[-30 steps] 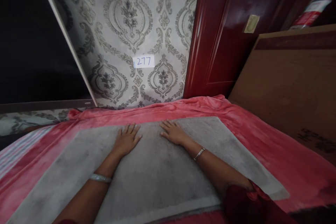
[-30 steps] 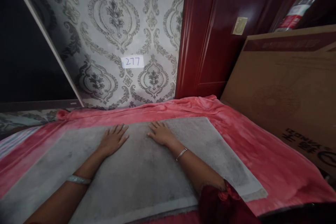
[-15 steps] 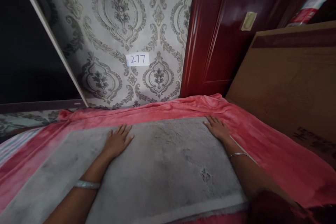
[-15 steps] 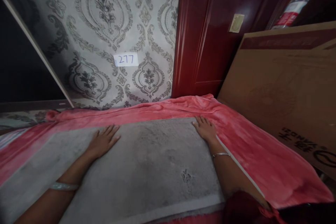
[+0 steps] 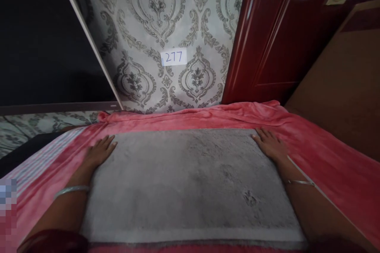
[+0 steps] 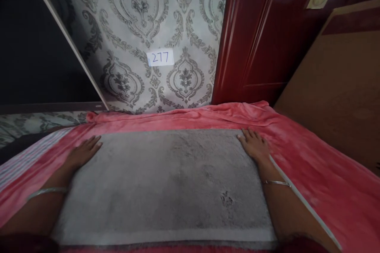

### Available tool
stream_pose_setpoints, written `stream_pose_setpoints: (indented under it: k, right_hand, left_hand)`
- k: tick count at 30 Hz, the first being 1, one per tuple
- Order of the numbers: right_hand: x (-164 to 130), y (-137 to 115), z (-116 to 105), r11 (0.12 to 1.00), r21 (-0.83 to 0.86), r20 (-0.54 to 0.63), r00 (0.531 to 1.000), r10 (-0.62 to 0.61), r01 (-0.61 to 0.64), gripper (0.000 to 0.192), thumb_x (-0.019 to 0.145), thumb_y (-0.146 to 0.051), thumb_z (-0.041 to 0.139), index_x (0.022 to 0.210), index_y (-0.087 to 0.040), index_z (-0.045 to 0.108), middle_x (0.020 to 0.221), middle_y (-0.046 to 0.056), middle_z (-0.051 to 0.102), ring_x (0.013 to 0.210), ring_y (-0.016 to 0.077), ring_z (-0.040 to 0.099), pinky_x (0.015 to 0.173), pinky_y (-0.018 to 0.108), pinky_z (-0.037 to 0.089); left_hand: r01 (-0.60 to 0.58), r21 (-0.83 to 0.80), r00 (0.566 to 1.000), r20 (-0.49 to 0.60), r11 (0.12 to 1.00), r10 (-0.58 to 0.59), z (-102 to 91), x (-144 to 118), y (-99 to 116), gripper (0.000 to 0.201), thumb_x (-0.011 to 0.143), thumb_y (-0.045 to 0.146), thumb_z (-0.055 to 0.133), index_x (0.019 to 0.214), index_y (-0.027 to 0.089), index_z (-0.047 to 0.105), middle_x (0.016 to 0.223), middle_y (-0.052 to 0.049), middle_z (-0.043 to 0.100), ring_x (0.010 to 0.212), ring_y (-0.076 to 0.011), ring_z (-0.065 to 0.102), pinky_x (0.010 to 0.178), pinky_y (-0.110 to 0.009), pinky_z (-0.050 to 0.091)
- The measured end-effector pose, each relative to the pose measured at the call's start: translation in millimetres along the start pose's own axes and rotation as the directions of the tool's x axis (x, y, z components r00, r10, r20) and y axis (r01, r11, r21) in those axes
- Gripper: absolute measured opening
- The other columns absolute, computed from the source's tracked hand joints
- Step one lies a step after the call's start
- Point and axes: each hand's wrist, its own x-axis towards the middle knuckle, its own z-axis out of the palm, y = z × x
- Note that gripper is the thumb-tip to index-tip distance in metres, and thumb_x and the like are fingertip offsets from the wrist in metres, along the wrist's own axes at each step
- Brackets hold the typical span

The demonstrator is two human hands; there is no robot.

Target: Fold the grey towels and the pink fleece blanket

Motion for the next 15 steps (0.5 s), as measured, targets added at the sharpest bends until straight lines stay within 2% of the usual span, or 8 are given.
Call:
stream_pose_setpoints:
  k: [6,10,12,15]
  right_hand:
    - [-2,0,0,1.000,0.020,-0.013,1.000,0.001,-0.001,0.071,0.099,-0.060,0.017,0.155,-0.022,0.038,0.163,0.010,0.031,0.149,0.0331,0.028,0.116,0.059,0.027]
    - [-5,-1,-7,0.999,0.044,-0.010,1.000,-0.027,0.028,0.069,0.099,-0.056,0.019,0.155,-0.020,0.038,0.162,0.012,0.031,0.148,0.0342,0.028,0.116,0.060,0.028]
    - [-6,-2,-14,0.998,0.062,0.029,0.999,-0.027,0.025,0.068,0.100,-0.053,0.020,0.155,-0.019,0.037,0.163,0.013,0.029,0.149,0.0345,0.026,0.117,0.060,0.027]
    - [-14,-7,-26,0.998,0.070,0.091,0.996,-0.001,-0.005,0.068,0.100,-0.053,0.020,0.155,-0.018,0.037,0.164,0.016,0.027,0.150,0.0378,0.022,0.115,0.065,0.026]
  left_hand:
    - [0.067,-0.014,0.990,0.123,0.998,-0.065,-22.4,-12,29,0.070,0.097,0.047,0.020,0.158,0.013,0.030,0.166,-0.015,0.021,0.151,-0.0373,0.023,0.117,-0.062,0.026]
    - [0.112,0.006,0.983,0.143,0.994,-0.112,-34.8,-29,43,0.071,0.097,0.051,0.022,0.156,0.013,0.034,0.165,-0.018,0.025,0.151,-0.0404,0.022,0.114,-0.068,0.024]
    - [0.066,0.011,0.992,0.104,0.998,-0.067,-35.3,-48,51,0.070,0.097,0.051,0.025,0.154,0.014,0.038,0.164,-0.018,0.027,0.151,-0.0407,0.021,0.115,-0.069,0.022]
    - [-0.157,-0.023,0.985,0.065,0.987,0.158,-29.2,-93,62,0.065,0.097,0.049,0.028,0.155,0.021,0.037,0.166,-0.013,0.024,0.153,-0.0379,0.019,0.117,-0.067,0.020]
